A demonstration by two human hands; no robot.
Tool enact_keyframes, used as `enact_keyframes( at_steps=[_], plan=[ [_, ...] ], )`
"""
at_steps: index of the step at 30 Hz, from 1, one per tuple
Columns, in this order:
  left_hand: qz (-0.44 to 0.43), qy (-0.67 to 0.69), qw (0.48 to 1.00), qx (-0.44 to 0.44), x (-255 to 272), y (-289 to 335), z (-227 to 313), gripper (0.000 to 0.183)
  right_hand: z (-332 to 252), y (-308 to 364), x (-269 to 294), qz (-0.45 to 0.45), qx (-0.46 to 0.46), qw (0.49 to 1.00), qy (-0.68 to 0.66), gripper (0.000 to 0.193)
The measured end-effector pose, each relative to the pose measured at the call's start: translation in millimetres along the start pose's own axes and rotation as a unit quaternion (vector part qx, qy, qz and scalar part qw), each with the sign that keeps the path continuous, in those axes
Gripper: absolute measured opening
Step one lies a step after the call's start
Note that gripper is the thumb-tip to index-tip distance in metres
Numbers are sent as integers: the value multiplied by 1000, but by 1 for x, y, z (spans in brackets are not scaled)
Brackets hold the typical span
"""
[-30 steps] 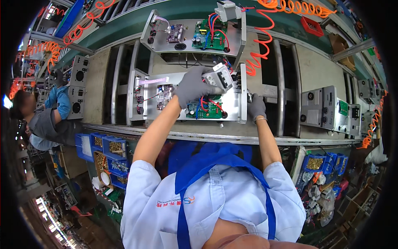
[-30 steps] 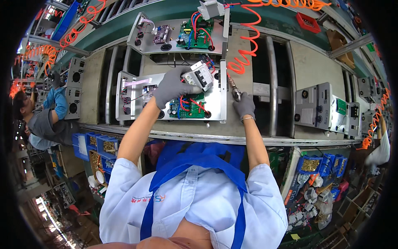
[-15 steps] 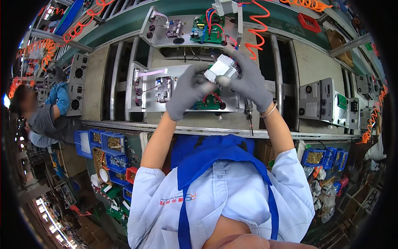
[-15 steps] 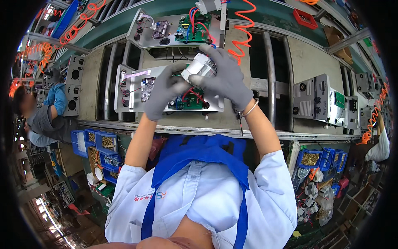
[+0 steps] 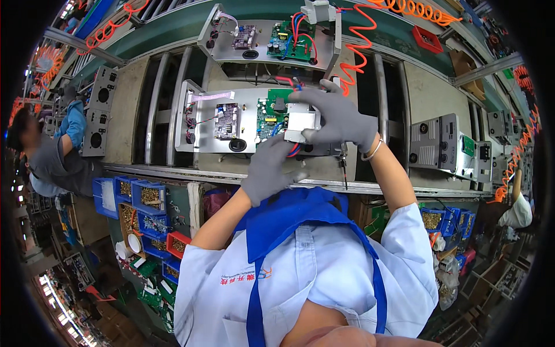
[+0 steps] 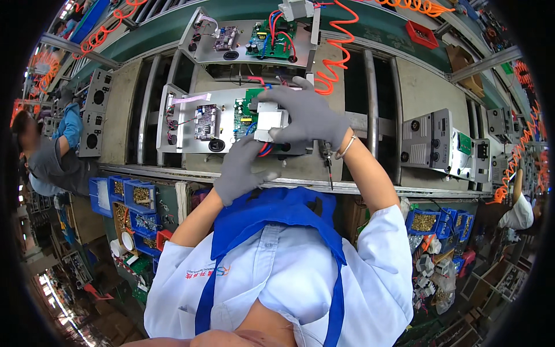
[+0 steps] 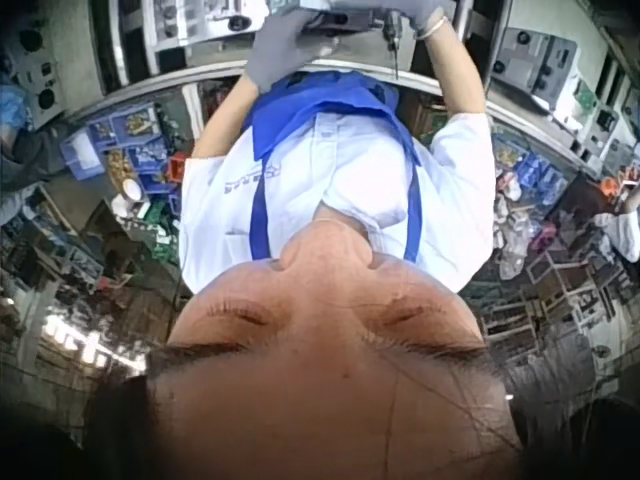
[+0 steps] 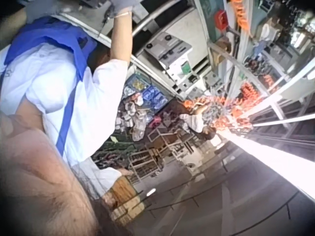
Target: The person assembles electronic components inside metal enclosures on a factory assembly line. They use a pneumatic screwdriver to secure circuit boards and other parts, handling multiple units sequentially. The worker also picks up small hardware from bins and organizes components within the device casing.
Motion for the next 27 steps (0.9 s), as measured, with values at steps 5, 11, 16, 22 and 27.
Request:
enact_keyframes(
  at_steps=[5, 11, 16, 22, 27],
  plan=[
    [-78, 333, 896, 283, 5, -15, -37, 105, 16, 15, 15, -18, -104, 994, -31, 72],
    [-132, 7, 990, -59, -8, -95, -4, 120, 16, 28, 14, 99, -37, 994, 24, 79],
    [-146, 68, 986, -33, -23, -94, -16, 106, 7, 91, 9, 335, -109, 910, -217, 91],
    [-189, 47, 981, 0, -23, -88, 7, 89, 51, 130, -89, 217, -262, 914, -221, 106],
    [-172, -25, 984, 45, -44, -89, 12, 92, 56, 134, -94, 187, -295, 927, -133, 101]
  ],
)
Point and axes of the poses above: each hand's wrist, its own y-axis away from the middle knuckle, its own x-axis out of the back of the hand, z = x × y, the point moved 7 cm from there along -y, towards the middle knuckle, and after that the axes turned 13 degrees about -y, right-handed, at the moved point
